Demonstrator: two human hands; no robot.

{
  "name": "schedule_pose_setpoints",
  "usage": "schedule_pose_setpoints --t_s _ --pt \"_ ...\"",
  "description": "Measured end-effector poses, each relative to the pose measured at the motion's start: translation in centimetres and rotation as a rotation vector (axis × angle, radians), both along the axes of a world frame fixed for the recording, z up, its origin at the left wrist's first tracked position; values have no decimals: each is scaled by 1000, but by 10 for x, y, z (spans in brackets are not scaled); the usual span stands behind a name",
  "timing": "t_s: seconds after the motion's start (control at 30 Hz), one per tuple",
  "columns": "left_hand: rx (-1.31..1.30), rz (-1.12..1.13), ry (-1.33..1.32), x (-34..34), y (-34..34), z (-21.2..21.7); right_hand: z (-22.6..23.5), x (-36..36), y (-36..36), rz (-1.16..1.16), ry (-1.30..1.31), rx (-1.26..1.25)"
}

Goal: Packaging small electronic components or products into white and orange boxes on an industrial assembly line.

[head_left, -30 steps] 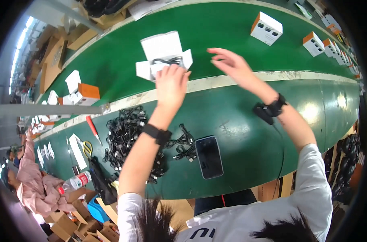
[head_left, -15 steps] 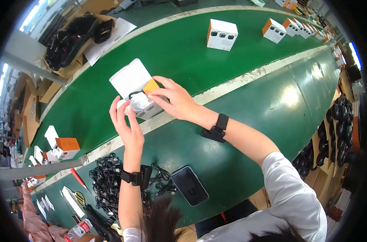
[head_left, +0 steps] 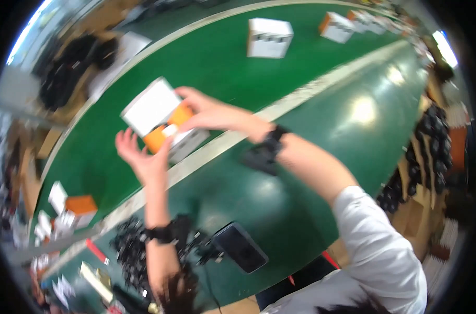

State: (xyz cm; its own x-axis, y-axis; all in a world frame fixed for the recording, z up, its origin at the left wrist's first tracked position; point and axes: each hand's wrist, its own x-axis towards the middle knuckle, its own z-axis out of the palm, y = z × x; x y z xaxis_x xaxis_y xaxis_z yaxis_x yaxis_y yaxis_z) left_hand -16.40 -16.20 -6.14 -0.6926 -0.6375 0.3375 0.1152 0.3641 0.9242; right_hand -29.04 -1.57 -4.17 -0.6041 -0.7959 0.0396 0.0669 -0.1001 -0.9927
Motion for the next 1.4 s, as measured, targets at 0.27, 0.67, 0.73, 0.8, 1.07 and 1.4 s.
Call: schedule_pose_setpoints --t_s 0.27,0.67,0.73,0.8,1.07,1.4 --pt "-363 -350 21 14 -8 14 -14 2 -16 -158 431 -97" --pt "-1252 -206 -292 10 2 26 -4 18 34 -10 384 -27" --pt "-1216 -258 -214 6 8 24 -8 16 39 -102 546 -94" --pt "-1178 -318 -135 3 16 20 -8 12 45 -122 712 -25" --pt "-999 -316 -6 -2 39 15 -17 -1 58 -55 817 16" --pt "-443 -260 -93 7 2 24 15 -91 107 -173 406 99"
